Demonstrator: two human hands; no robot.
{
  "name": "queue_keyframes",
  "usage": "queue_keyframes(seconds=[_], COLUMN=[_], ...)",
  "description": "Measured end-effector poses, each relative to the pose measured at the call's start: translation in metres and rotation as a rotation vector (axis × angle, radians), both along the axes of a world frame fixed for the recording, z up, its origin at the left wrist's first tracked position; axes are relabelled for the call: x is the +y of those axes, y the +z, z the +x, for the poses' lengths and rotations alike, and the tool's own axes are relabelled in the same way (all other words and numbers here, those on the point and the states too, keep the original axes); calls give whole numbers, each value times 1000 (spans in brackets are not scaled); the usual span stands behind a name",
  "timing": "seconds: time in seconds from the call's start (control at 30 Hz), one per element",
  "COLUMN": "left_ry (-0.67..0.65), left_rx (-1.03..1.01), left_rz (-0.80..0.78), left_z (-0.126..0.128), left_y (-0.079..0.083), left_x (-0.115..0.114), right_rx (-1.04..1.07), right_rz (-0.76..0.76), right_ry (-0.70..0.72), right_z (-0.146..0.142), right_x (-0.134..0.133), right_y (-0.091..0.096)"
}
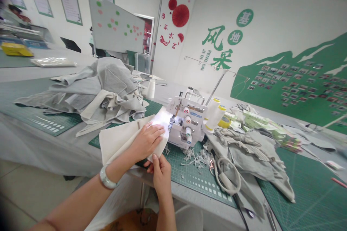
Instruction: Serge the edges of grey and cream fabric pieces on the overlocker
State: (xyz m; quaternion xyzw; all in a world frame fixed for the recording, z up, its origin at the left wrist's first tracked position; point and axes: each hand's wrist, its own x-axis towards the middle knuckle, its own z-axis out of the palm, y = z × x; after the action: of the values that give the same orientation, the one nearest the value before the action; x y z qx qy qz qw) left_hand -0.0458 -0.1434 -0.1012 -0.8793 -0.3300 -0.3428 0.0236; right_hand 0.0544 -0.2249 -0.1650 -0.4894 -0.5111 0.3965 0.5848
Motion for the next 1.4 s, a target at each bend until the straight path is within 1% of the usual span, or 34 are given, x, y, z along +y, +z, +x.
queue_keyframes(seconds=[0.13, 0.3, 0.5, 0.73, 0.9, 0.97, 1.07, 1.23, 1.4], left_ry=[44, -15, -29, -75, -55, -41, -60, -125, -121], left_rx=[49, 57, -15, -32, 30, 52, 45, -6, -29], left_rz=[43, -27, -29, -27, 2, 11, -21, -72, -65], left_z=[2, 4, 3, -2, -1, 0, 0, -2, -3], left_y=[4, 4, 1, 5, 7, 7, 7, 9, 15], left_x=[-5, -7, 1, 9, 10, 9, 10, 17, 18], right_rx=[12, 3, -5, 9, 118, 132, 136, 113, 66], right_rz=[9, 11, 13, 4, -33, -39, -36, -38, -33], right_ry=[-11, -47, -35, -45, -10, 14, 29, 7, -10], right_z=[-1, -2, -1, -1, -1, -2, -5, -7, -2], right_x=[1, 3, 2, 3, 8, 10, 13, 16, 21], right_y=[1, 1, 0, 1, 4, 6, 9, 16, 20])
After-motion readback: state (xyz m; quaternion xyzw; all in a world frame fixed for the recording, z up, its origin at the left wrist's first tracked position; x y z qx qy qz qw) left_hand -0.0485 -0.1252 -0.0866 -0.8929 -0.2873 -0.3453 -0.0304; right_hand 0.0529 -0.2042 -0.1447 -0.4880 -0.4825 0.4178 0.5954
